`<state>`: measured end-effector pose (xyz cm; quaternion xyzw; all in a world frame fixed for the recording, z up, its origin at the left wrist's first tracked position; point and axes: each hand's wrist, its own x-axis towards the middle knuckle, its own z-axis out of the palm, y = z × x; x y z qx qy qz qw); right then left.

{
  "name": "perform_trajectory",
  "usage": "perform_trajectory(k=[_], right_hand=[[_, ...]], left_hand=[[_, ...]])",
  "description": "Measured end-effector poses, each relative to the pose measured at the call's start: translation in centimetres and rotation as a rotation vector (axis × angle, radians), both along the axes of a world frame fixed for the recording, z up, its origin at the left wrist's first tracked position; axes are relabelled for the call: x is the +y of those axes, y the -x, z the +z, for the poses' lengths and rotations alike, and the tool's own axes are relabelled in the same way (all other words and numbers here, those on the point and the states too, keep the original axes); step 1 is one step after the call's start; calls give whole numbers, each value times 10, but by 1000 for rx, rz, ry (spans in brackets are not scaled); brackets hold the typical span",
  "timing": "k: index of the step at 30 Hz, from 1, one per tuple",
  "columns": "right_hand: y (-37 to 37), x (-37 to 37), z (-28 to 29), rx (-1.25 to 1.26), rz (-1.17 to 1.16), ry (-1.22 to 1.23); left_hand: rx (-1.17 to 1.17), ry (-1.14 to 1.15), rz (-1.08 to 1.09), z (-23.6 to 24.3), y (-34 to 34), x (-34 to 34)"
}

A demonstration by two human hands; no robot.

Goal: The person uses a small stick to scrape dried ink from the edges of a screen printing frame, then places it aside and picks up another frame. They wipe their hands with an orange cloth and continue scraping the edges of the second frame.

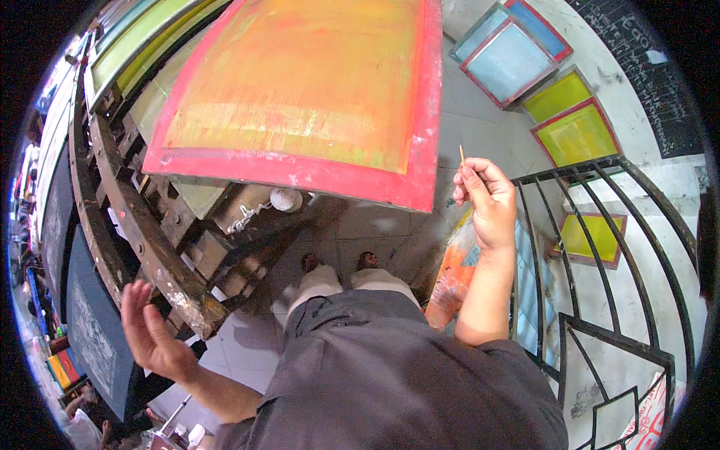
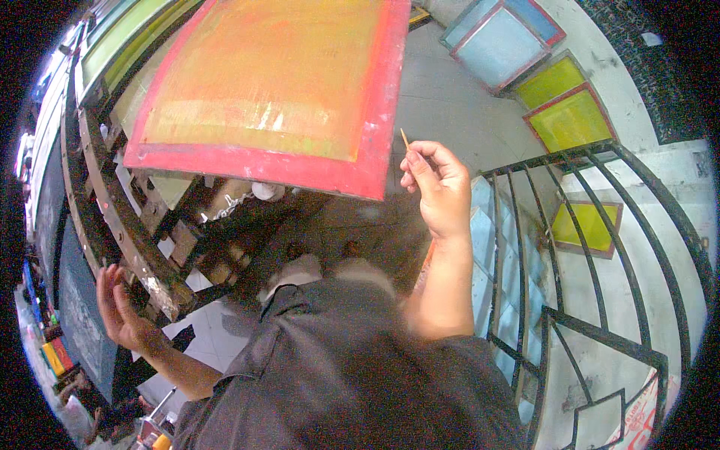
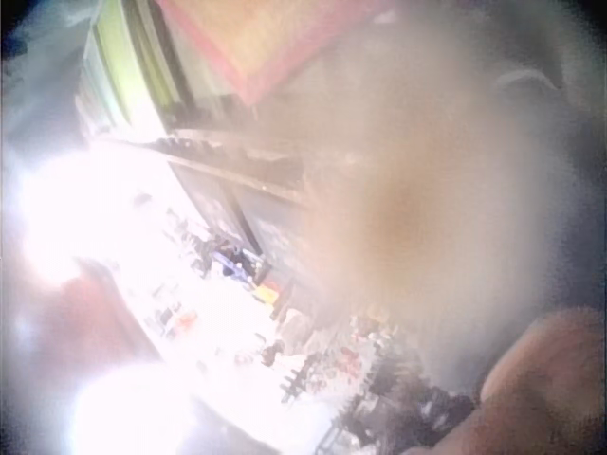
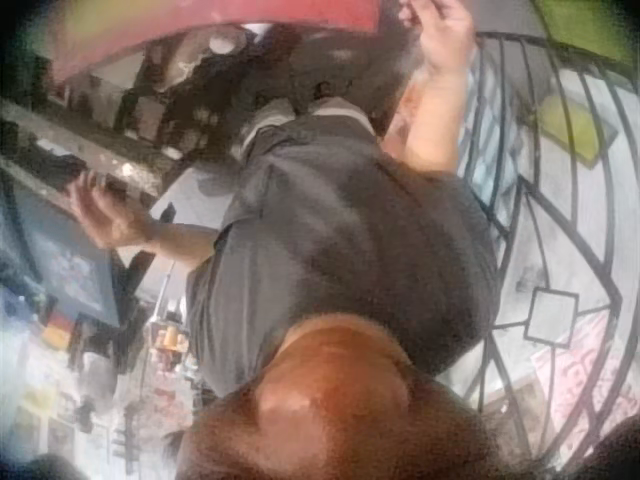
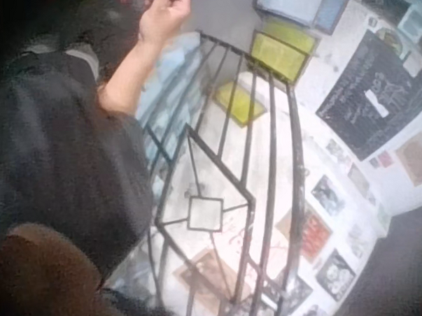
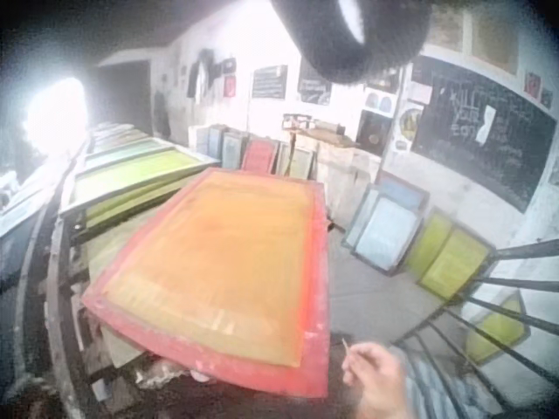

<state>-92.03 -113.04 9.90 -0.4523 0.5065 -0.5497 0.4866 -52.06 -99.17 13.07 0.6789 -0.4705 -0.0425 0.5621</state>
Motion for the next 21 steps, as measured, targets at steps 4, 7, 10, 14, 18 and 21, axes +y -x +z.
perform_trajectory(k=[4,7,10,14,18,21], right_hand=[[0,-18,5,54,3,15],[-3,-24,8,58,-10,19],[-1,-29,3,92,-26,15],[0,-44,2,72,7,-29],[11,-72,7,103,110,54],[46,-104,4,184,122,123]], left_hand=[[41,-105,-85,-13,-16,-9],[64,-71,33,-14,-33,-20],[84,-42,64,-13,-39,-35],[50,-88,94,-19,-21,-50],[25,-103,208,-12,3,-41],[10,-81,230,-5,26,-43]])
